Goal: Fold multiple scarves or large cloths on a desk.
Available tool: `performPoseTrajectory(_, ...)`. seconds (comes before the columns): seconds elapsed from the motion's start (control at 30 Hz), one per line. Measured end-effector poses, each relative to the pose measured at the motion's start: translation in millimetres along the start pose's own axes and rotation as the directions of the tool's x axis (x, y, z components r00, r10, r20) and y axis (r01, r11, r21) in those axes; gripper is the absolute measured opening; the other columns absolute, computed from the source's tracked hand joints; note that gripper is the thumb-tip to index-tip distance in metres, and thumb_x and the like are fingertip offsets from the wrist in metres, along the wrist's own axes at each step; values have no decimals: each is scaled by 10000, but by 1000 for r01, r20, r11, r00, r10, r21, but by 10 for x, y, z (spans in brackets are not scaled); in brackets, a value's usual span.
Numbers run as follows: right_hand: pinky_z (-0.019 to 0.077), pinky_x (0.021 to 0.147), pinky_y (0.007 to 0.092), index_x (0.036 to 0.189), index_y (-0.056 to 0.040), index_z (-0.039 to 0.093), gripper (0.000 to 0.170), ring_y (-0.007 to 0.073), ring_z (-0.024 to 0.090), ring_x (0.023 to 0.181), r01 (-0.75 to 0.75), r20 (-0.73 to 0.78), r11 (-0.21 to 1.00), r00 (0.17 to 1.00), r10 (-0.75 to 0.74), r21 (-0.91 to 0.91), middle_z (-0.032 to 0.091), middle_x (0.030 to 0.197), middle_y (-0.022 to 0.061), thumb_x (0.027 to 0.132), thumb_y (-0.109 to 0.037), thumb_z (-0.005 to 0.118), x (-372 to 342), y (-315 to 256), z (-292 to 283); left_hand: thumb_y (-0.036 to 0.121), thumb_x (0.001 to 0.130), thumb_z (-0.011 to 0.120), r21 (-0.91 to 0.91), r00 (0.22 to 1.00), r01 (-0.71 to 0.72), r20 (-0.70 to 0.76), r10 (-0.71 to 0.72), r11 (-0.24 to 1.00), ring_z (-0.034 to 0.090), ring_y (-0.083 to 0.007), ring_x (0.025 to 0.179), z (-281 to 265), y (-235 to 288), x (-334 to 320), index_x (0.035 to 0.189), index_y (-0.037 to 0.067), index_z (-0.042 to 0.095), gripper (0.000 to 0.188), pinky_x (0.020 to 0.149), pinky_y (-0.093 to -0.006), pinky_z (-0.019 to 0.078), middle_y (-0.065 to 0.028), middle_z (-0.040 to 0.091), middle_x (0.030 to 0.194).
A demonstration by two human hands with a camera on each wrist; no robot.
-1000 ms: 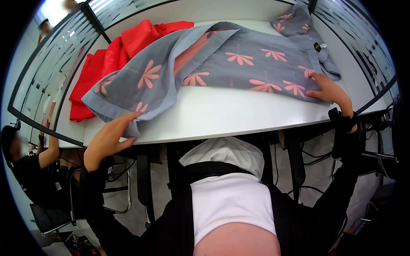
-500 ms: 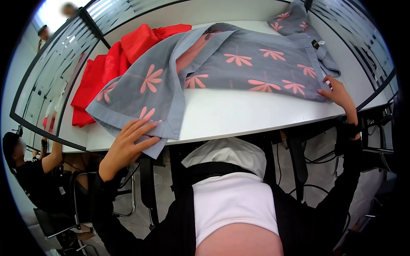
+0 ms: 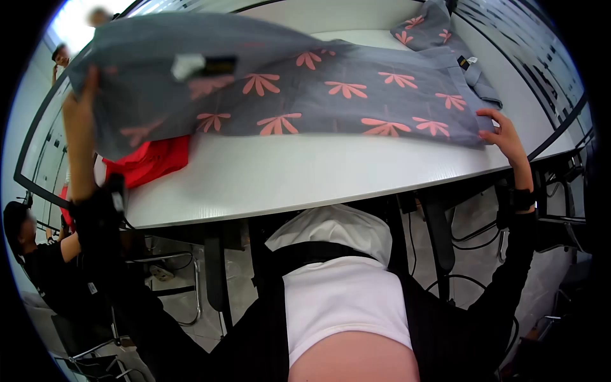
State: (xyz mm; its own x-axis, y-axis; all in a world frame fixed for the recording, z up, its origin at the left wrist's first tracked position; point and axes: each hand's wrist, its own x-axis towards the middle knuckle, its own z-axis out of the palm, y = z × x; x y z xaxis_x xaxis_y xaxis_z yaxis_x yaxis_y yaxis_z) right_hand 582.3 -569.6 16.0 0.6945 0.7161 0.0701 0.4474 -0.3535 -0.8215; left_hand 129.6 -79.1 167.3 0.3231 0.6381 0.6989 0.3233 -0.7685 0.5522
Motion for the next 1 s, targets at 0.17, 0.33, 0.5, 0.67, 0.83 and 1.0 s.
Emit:
performPoseTrajectory(0.17,414,721,174,1178,9,496,421,70,522,913,149,-46,989,988,-149,-7,491,1179,62,765,-13,575,-14,85,-245,492,721,671,95,984,45,-177,-27,994,543,-131,710,-341,-603,1155,955,17,646,531,690,-268,422,-21,566,784)
performPoseTrajectory(0.33,421,730,209,1174,-11,513,387,80,465,1024,127,-138,989,981,-137,-75,520,1170,42,792,-53,555,-46,209,-452,548,730,613,395,998,-16,64,-10,919,601,-230,722,-94,-1352,1221,872,21,673,549,691,-325,443,-124,640,770)
performPoseTrajectory(0.5,425,595,185,1114,-9,536,352,63,535,725,52,26,973,999,-48,-227,542,1118,35,762,2,552,21,607,-460,538,748,592,636,954,-275,274,122,721,573,-322,949,391,-2015,768,1113,-50,539,694,844,-347,422,-217,599,1011)
performPoseTrajectory(0.67,401,565,173,1080,-1,541,322,42,512,600,-69,-64,960,997,53,-272,557,1028,49,765,-49,589,-157,596,-462,406,860,522,458,776,-46,577,-257,888,491,-265,1094,40,-1857,197,1316,-9,315,650,937,-307,355,-181,524,1172)
performPoseTrajectory(0.83,388,670,183,1014,4,554,247,63,512,722,-65,-137,990,989,47,-126,555,828,11,812,-132,599,-305,840,-549,231,889,511,315,748,300,509,-427,900,459,-195,1108,-514,-1599,-572,1303,-6,318,515,933,-283,352,-162,478,1215)
performPoseTrajectory(1.0,347,676,188,891,-7,551,186,45,453,716,-92,-68,976,995,80,-198,512,747,-29,838,-184,573,-477,612,-542,144,860,543,87,784,221,577,-229,972,453,-141,1036,-650,-1501,-1141,1203,-20,401,406,897,-249,339,-68,502,1109)
